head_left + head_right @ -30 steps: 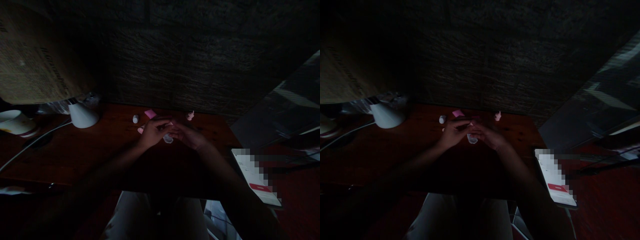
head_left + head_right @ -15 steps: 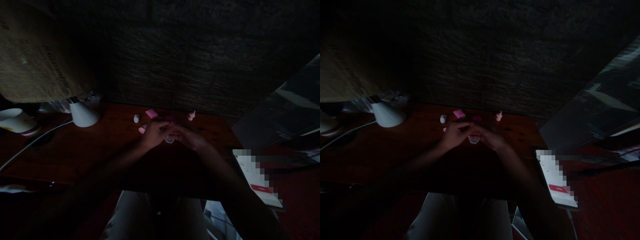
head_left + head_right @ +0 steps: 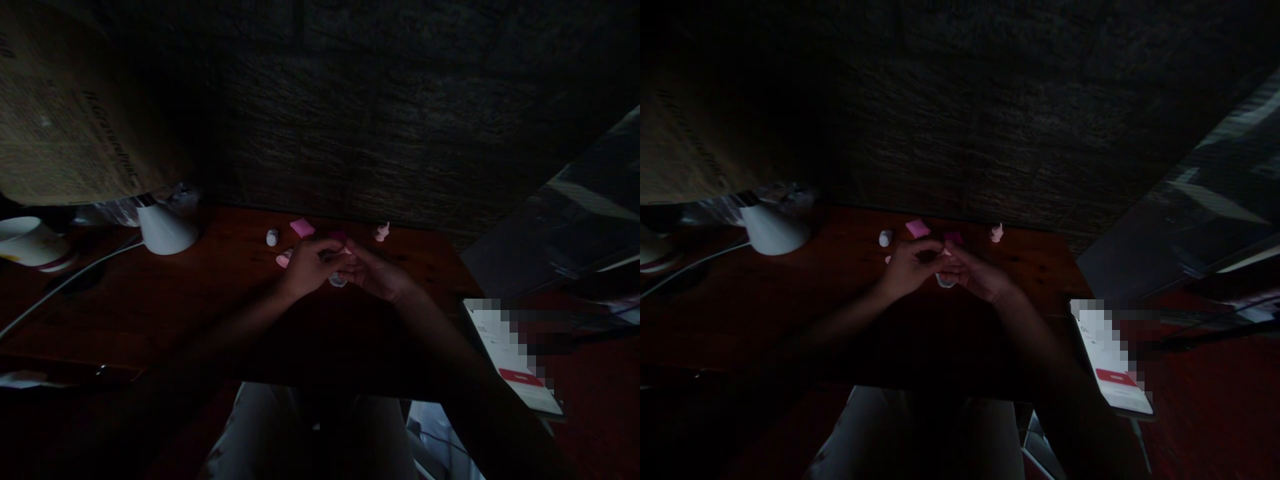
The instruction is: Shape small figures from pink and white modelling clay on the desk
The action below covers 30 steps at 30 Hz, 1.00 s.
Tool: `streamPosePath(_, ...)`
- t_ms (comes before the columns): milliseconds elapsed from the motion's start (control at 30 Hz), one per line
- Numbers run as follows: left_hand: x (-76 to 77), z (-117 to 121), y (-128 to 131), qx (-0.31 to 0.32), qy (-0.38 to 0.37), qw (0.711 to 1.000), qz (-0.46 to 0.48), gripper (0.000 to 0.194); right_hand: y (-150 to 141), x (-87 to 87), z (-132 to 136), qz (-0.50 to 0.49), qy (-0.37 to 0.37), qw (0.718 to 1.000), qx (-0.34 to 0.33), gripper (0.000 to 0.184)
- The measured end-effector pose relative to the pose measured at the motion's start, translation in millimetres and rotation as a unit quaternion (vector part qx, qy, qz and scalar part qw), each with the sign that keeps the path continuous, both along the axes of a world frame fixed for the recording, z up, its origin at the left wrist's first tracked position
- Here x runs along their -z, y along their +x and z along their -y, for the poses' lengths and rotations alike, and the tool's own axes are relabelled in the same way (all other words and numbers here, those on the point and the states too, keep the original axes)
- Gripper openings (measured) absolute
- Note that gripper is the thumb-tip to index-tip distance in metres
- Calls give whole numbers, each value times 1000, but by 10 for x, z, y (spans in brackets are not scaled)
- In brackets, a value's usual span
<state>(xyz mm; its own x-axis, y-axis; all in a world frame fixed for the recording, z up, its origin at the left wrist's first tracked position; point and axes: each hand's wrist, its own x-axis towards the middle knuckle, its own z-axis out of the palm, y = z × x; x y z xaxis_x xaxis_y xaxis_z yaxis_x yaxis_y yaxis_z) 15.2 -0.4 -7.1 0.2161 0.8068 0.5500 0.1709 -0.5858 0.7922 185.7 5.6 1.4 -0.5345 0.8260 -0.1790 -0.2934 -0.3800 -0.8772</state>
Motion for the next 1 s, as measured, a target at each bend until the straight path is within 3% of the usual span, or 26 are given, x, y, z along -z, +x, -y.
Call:
streamPosePath(300,-60,-59,-24,136,-124,979,82,24,15,-90,18,-5,-34,999,0,30)
streamPosePath(633,-106,-81,-53,124,-238,942,202,30,8,-158,60,8,-28,1000,11,26)
streamPosePath(800,-95,-74,-32,113,-239,938,226,25,2,-136,65,-5,-20,1000,6,21)
streamPosePath(1000,-95,-88,-54,125,-224,948,188,31,13,-148,58,-14,-30,999,8,11)
